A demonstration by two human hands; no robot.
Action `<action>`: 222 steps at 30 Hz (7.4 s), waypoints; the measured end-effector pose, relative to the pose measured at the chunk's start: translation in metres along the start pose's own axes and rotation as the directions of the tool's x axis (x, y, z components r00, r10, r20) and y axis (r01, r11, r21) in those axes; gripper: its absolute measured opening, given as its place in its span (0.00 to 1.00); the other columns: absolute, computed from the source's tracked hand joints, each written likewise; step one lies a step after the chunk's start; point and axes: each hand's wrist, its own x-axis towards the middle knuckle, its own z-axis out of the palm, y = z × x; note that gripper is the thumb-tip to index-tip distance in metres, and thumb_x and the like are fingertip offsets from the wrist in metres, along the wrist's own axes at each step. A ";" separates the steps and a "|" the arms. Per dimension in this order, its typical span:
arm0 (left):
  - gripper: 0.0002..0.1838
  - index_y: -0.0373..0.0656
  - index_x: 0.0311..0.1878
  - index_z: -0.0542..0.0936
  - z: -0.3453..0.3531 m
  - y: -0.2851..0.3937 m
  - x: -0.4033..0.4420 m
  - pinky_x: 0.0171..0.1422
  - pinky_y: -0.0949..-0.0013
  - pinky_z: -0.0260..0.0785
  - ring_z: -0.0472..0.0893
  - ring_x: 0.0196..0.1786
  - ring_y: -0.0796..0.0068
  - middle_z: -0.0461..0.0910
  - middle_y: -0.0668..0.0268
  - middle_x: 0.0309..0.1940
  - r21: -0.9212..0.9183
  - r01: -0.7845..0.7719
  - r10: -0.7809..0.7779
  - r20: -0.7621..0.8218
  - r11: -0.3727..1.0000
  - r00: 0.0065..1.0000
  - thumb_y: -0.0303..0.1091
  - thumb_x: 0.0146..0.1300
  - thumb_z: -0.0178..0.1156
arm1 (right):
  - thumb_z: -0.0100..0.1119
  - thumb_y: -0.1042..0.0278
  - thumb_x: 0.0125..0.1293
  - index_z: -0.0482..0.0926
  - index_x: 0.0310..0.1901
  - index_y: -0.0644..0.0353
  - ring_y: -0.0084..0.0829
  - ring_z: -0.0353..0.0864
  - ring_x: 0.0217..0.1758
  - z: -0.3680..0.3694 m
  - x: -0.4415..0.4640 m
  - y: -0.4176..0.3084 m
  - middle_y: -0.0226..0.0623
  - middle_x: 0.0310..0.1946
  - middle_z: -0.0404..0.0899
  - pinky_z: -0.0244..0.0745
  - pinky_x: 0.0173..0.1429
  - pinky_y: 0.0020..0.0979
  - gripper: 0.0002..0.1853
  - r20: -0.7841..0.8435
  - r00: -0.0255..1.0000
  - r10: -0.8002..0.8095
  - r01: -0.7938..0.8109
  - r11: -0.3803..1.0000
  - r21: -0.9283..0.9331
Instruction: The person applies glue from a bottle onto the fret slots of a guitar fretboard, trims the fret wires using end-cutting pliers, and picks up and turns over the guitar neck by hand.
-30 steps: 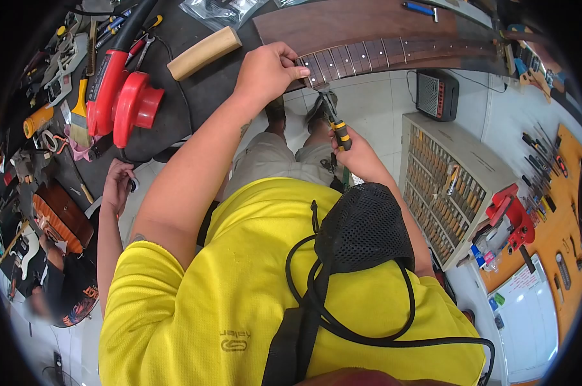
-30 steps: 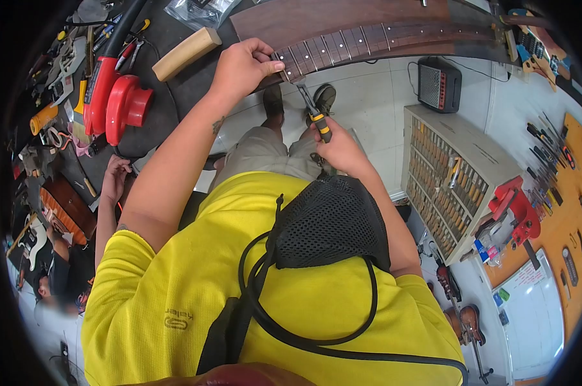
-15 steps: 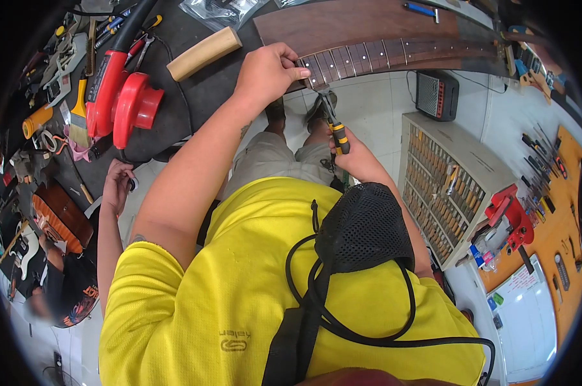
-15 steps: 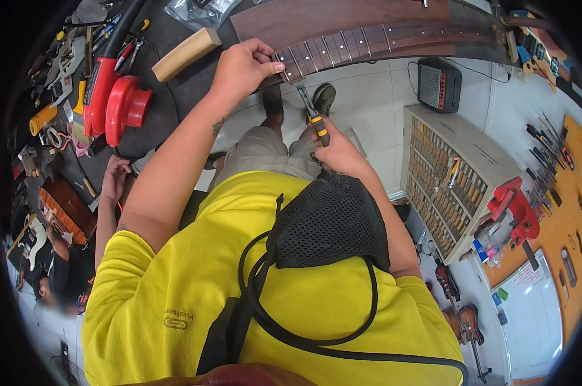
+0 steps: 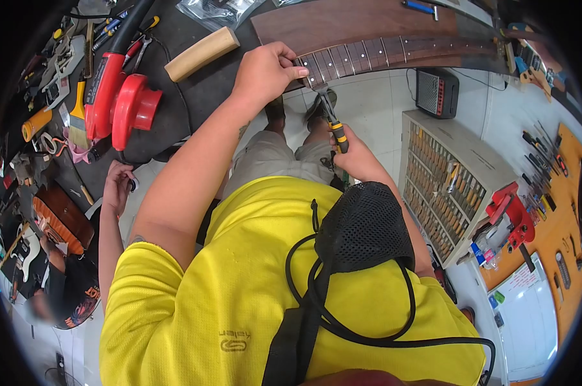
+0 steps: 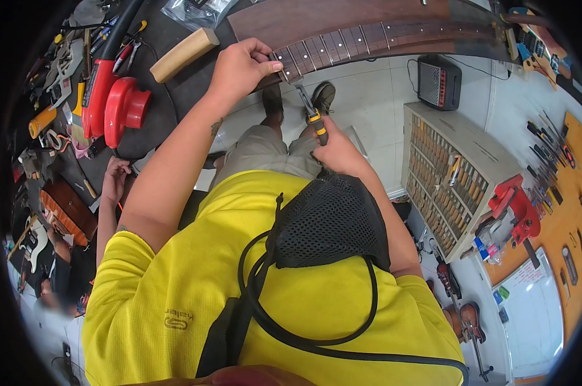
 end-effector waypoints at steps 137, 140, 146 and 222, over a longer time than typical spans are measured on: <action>0.20 0.34 0.49 0.86 0.005 0.006 -0.009 0.40 0.76 0.73 0.74 0.31 0.88 0.86 0.72 0.31 -0.081 0.084 -0.089 -0.063 0.993 0.994 0.29 0.57 0.83 | 0.51 0.81 0.53 0.69 0.69 0.55 0.38 0.84 0.49 -0.030 0.048 0.035 0.46 0.50 0.81 0.81 0.57 0.42 0.36 0.693 0.668 -0.272 -0.366 0.690 0.624; 0.20 0.34 0.50 0.86 0.005 0.007 -0.009 0.40 0.76 0.72 0.74 0.31 0.89 0.85 0.72 0.31 -0.086 0.086 -0.092 -0.067 0.993 0.993 0.29 0.58 0.83 | 0.51 0.81 0.54 0.67 0.74 0.56 0.36 0.84 0.46 -0.031 0.048 0.033 0.44 0.47 0.82 0.81 0.56 0.40 0.40 0.663 0.707 -0.246 -0.286 0.758 0.586; 0.19 0.34 0.49 0.86 0.003 0.010 -0.009 0.40 0.76 0.71 0.73 0.31 0.89 0.84 0.73 0.31 -0.075 0.108 -0.113 -0.055 0.991 0.992 0.29 0.58 0.83 | 0.48 0.83 0.54 0.71 0.67 0.60 0.41 0.86 0.61 -0.044 0.043 0.028 0.50 0.58 0.85 0.80 0.68 0.43 0.34 0.620 0.748 -0.236 -0.166 0.838 0.519; 0.19 0.34 0.50 0.87 0.008 0.007 -0.010 0.39 0.77 0.71 0.72 0.30 0.90 0.84 0.74 0.31 -0.090 0.076 -0.085 -0.091 0.993 0.992 0.28 0.57 0.83 | 0.75 0.55 0.65 0.78 0.50 0.60 0.31 0.86 0.40 -0.036 0.052 0.042 0.36 0.39 0.82 0.80 0.49 0.35 0.22 0.659 0.737 -0.148 -0.339 0.763 0.551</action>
